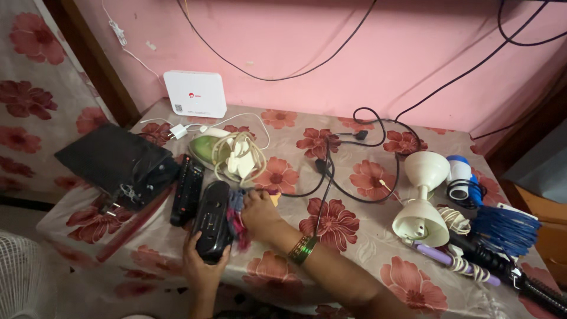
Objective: The person cleans various household items on a table including a black electronic device and a black cable using a cloth.
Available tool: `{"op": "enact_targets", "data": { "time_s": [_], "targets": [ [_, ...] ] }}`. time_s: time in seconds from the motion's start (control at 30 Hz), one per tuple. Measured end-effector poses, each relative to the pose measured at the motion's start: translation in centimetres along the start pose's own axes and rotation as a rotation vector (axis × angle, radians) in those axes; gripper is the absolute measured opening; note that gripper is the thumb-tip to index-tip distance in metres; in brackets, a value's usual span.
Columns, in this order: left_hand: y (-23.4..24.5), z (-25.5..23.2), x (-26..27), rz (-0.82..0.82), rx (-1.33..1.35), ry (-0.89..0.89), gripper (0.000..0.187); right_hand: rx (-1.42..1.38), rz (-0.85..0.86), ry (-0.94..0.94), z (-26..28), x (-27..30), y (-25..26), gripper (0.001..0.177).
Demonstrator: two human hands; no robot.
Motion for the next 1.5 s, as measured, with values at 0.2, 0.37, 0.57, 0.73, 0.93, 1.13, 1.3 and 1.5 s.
{"op": "enact_targets", "data": {
  "time_s": [0.2, 0.37, 0.57, 0.73, 0.93, 1.13, 1.3, 1.5],
  "targets": [
    [-0.3, 0.3, 0.1, 0.049, -0.062, 0.084, 0.081, -0.060, -0.052, -0.031, -2.2, 2.1, -1.0, 0.053],
    [-0.3, 0.0, -0.1, 0.027, -0.037, 0.063, 0.080, -0.052, 0.126, -0.175, -7.4, 4.2, -3.9, 0.044],
    [-0.3, -0.5, -0.5, 0.010, -0.023, 0.015, 0.081, -0.111, -0.007, -0.265, -14.3, 9.4, -2.3, 0.032],
    [-0.7, -0.7, -0.7, 0.052, -0.102, 0.038, 0.080, -0.116, 0.022, -0.398, -18.7, 11.5, -1.9, 0.051],
    [0.1, -5.0, -2.7, 0.017, -0.363, -0.101, 0.074, -0.166, -0.295, -0.298, -18.5, 10.8, -4.0, 0.036],
    [-10.9, -14.4, -3.2, 0.592, -0.195, -0.305, 0.083, -0.305, -0.263, -0.152, -16.7, 11.0, -5.2, 0.038],
    [-14.5, -14.7, -3.8, 0.720, -0.029, -0.173, 0.064, -0.462, -0.558, 0.100, -16.2, 13.9, -1.6, 0.057],
    [-13.9, -13.9, -4.7, 0.571, 0.131, -0.105, 0.021, -1.428, -0.514, -0.327, -27.5, 16.2, -7.8, 0.038]
  ]
}}
Point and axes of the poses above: each hand's wrist, its own x-axis away from the middle knuckle, its own y-axis out of the back of the hand, z = x × y, the point moved 10 cm from there along -x, towards the middle knuckle, and after that the axes turned 13 degrees about -y, right-handed, at the moved point
